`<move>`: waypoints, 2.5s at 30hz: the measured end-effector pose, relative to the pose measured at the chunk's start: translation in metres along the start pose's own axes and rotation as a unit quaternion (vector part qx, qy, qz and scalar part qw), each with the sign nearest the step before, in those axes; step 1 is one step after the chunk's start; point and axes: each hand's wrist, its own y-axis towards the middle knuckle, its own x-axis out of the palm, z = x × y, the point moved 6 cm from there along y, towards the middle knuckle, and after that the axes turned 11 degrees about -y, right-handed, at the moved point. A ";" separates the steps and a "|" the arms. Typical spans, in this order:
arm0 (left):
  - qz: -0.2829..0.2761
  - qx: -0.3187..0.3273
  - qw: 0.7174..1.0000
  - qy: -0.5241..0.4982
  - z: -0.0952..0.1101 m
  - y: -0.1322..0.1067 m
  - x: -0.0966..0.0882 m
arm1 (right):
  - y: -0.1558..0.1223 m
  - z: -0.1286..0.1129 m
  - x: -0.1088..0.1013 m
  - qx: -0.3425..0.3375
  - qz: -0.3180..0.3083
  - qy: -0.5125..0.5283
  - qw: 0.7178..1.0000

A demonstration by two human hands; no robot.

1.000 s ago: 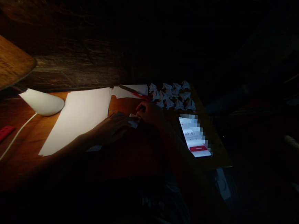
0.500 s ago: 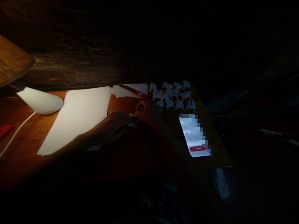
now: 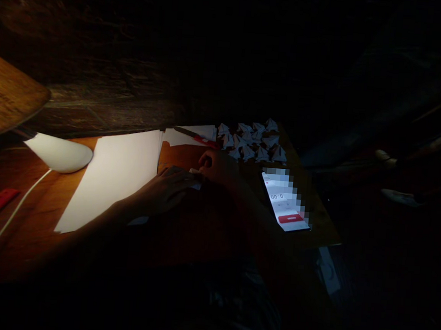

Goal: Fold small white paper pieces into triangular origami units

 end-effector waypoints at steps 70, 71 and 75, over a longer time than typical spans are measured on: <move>0.023 -0.026 0.999 0.021 -0.007 -0.003 0.004 | 0.005 0.011 0.011 -0.163 -0.051 0.127 0.977; 0.027 -0.031 0.999 0.020 -0.008 -0.003 0.005 | 0.005 0.010 0.011 -0.161 -0.052 0.127 0.977; 0.028 -0.027 0.999 0.009 -0.013 -0.003 0.006 | 0.004 0.009 0.011 -0.158 -0.057 0.123 0.978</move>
